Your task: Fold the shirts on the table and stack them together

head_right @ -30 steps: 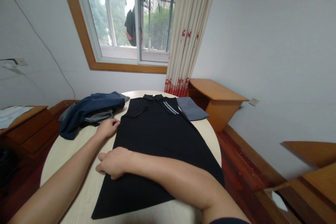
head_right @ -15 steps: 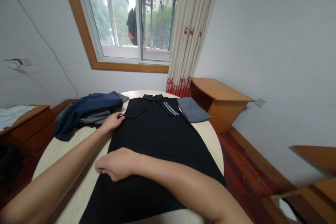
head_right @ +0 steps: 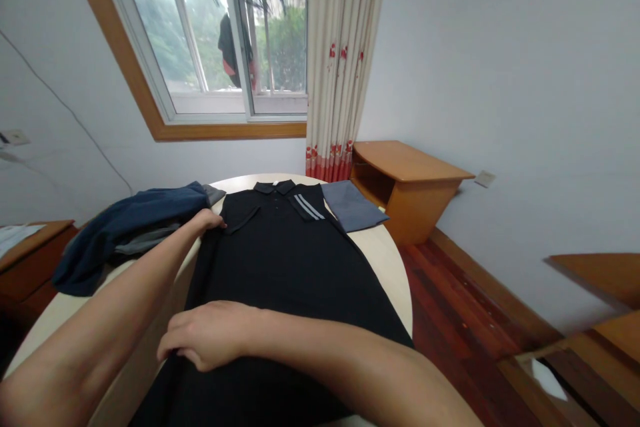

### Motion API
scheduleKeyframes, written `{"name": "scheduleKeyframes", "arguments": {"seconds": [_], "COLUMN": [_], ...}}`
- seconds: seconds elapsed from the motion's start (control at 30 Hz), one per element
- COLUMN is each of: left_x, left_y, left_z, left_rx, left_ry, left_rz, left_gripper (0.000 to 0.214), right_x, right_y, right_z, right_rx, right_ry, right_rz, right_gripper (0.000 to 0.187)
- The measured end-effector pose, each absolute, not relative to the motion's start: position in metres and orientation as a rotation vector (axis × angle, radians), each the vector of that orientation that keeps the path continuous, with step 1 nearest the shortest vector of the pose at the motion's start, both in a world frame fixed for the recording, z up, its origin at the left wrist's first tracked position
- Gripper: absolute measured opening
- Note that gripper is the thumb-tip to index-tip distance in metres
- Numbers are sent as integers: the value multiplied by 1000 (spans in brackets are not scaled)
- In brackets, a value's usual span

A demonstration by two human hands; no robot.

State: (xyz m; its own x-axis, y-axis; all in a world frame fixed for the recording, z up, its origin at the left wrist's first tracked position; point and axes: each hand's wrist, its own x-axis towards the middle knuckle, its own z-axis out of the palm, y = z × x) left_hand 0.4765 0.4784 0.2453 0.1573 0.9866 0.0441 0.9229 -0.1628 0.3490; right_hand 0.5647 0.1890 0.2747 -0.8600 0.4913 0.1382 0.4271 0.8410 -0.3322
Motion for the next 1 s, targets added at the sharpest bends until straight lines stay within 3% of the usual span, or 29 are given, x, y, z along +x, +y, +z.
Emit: {"name": "scheduleKeyframes", "arguments": {"seconds": [0.23, 0.47, 0.63, 0.77, 1.0], "left_x": [524, 565, 563, 559, 552], "left_y": [473, 452, 455, 456, 453], "left_z": [269, 253, 246, 241, 230], "left_rx": [2218, 2287, 2317, 2350, 2455], "left_ry": [1812, 1576, 1437, 1305, 1174], "left_rz": [286, 309, 364, 363, 439], "left_gripper": [28, 23, 34, 30, 32], "right_x": [595, 624, 637, 644, 649], "right_y": [178, 161, 149, 144, 145], "right_z": [276, 274, 272, 268, 253], "right_rx": [-719, -780, -996, -1170, -1347], "right_ry": [-2655, -2476, -2276, -2154, -2172], "right_rz": [556, 678, 807, 921, 1089], "right_gripper": [22, 32, 15, 2, 23]}}
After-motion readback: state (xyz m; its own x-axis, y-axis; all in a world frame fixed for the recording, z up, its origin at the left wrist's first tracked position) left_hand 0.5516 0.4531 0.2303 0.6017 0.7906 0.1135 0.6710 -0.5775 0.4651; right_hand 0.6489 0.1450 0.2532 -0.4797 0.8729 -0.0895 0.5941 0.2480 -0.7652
